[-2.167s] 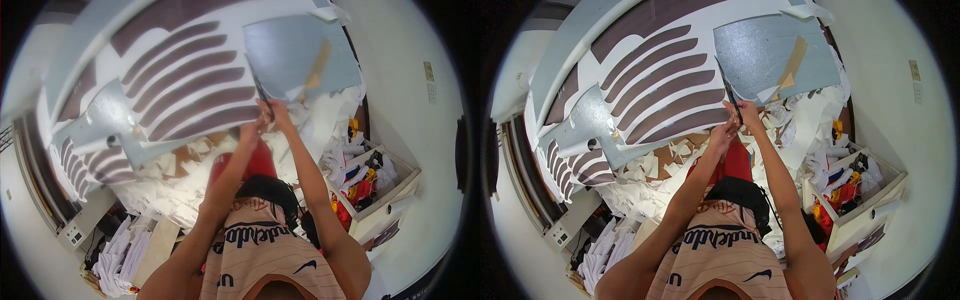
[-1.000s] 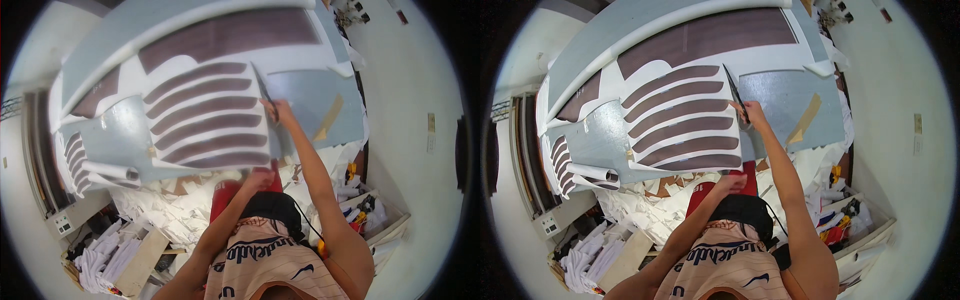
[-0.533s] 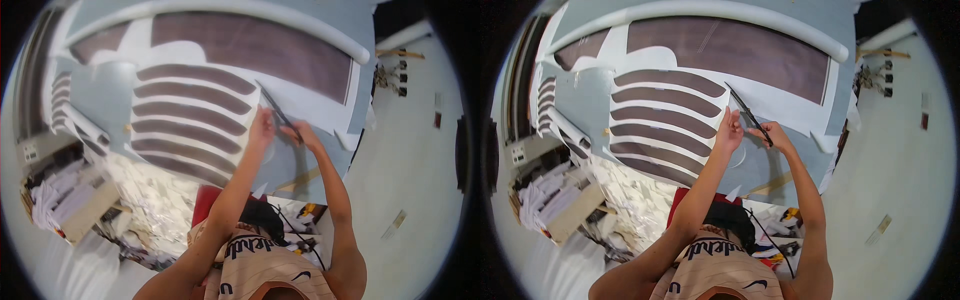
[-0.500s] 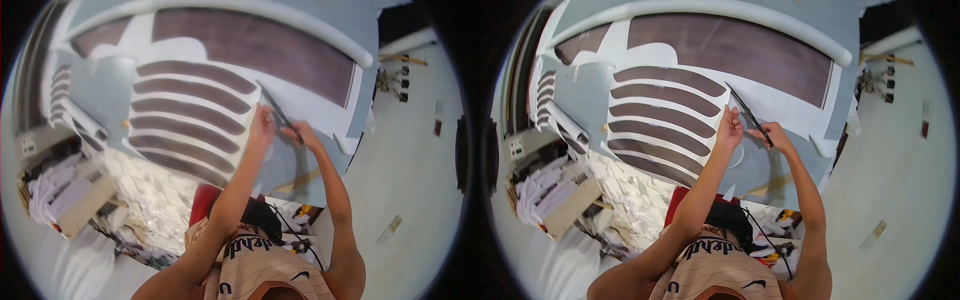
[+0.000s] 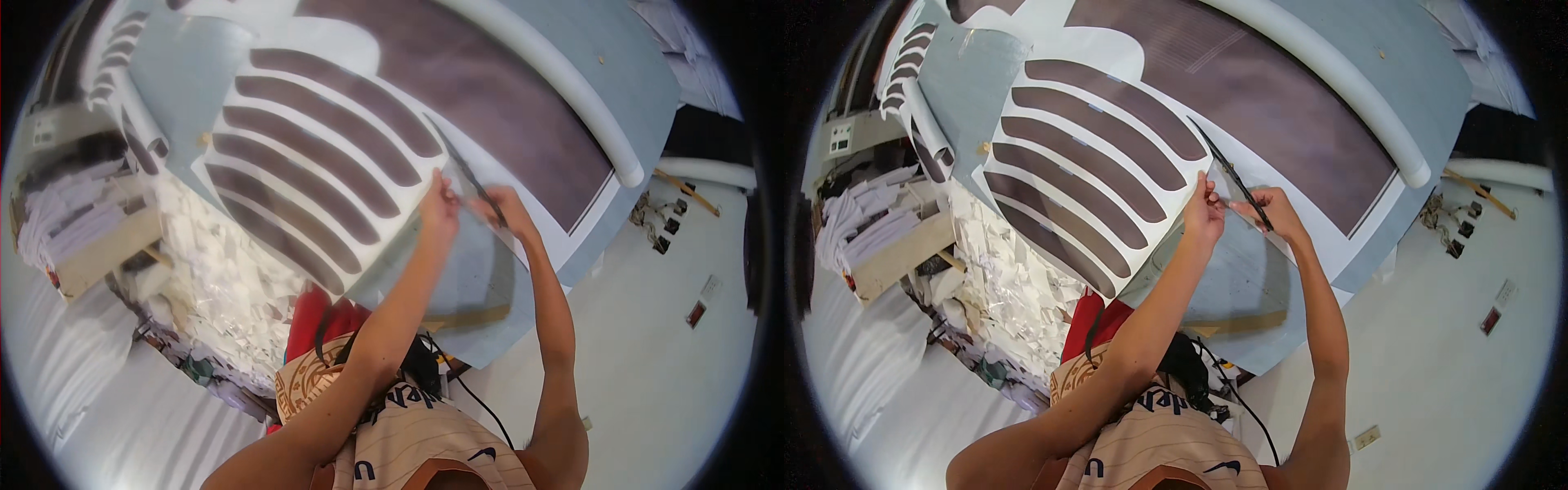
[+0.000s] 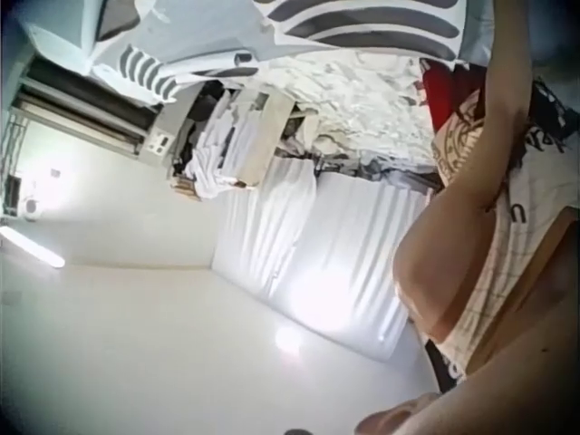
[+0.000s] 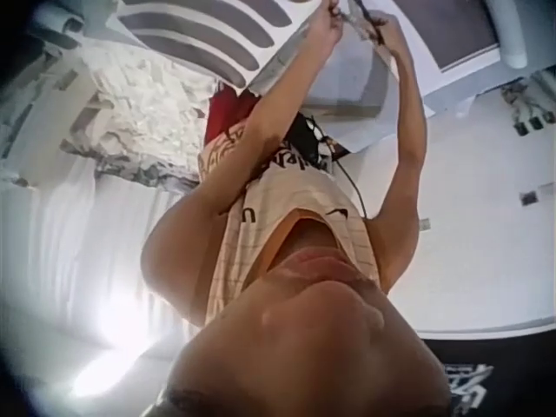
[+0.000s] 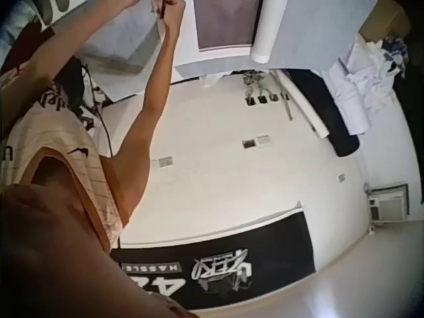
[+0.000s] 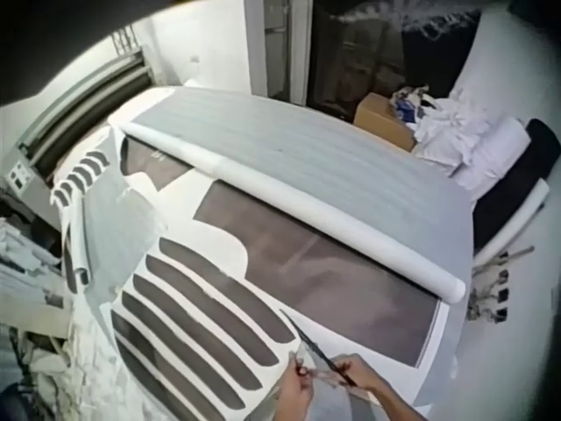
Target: Cutting out garment patterns from a large sheet of printed fabric using scissors.
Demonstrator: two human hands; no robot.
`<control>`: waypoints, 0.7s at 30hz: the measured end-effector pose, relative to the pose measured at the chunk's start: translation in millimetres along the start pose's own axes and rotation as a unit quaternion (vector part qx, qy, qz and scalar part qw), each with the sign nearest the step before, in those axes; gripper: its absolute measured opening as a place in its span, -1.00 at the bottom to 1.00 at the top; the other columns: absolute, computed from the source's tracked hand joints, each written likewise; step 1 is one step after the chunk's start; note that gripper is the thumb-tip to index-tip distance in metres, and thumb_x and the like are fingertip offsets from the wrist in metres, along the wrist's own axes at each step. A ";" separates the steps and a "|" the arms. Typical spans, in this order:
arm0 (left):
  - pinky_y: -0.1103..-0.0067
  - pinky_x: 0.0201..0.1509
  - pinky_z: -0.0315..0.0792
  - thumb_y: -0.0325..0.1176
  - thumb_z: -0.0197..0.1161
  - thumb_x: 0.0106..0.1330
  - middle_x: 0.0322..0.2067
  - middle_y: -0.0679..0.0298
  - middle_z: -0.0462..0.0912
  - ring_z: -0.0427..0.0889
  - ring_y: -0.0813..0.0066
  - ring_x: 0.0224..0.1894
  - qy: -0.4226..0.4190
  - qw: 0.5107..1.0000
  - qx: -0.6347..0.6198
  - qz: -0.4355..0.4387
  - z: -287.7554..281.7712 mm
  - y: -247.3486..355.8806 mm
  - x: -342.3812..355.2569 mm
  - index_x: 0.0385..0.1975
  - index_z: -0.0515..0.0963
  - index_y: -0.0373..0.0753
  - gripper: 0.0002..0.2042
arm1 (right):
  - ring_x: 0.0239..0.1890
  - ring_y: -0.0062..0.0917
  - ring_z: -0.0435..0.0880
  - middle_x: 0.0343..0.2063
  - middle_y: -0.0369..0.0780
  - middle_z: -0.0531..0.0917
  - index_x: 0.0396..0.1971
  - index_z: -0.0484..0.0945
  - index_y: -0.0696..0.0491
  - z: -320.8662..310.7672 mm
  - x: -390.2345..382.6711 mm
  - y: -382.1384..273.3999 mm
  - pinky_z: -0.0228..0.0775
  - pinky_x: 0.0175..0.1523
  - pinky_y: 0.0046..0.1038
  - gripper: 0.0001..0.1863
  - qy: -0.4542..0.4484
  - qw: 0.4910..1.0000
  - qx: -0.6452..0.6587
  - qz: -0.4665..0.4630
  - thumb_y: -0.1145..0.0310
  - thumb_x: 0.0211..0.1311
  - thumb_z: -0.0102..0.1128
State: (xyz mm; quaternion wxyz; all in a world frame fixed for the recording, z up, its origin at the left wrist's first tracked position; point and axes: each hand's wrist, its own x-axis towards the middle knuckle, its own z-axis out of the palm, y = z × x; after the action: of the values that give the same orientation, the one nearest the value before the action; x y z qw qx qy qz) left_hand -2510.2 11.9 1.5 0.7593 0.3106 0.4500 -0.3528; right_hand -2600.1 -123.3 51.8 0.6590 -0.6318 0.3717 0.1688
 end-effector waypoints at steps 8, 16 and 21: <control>0.75 -0.47 0.30 -0.12 0.29 0.42 -0.50 0.51 0.53 0.41 0.74 -0.53 -0.037 0.999 0.036 0.009 -0.4 2.2 3.1 -0.41 0.53 -0.08 -0.77 | -0.78 -0.75 0.29 -0.82 -0.43 0.35 -0.77 0.38 -0.02 -6.1 51.6 -51.1 0.05 -0.63 -0.59 -0.48 -0.025 0.997 -0.066 -0.029 0.05 0.08 0.53; 0.69 -0.49 0.34 -0.09 0.35 0.37 -0.50 0.46 0.54 0.44 0.69 -0.54 -0.003 0.999 0.032 0.007 -1.0 8.6 -1.0 -0.43 0.52 -0.11 -0.73 | -0.81 -0.76 0.27 -0.84 -0.43 0.35 -0.80 0.35 -0.05 6.6 97.1 -105.2 0.01 -0.67 -0.57 -0.44 -0.065 0.992 -0.103 -0.038 -0.01 0.09 0.52; 0.67 -0.50 0.35 -0.09 0.38 0.34 -0.48 0.44 0.55 0.45 0.67 -0.54 0.005 0.999 0.033 -0.010 -3.2 16.4 -3.2 -0.42 0.53 -0.12 -0.73 | -0.82 -0.76 0.24 -0.84 -0.44 0.34 -0.79 0.36 -0.06 29.0 129.4 -141.0 0.00 -0.67 -0.58 -0.45 -0.083 0.988 -0.120 -0.049 -0.01 0.08 0.53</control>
State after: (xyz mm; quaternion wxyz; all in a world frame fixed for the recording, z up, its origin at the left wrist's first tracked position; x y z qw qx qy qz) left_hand -2499.4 24.4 5.7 0.7431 0.3329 0.4448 -0.3731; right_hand -2408.2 -147.9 58.4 0.6144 -0.7077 0.2615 0.2311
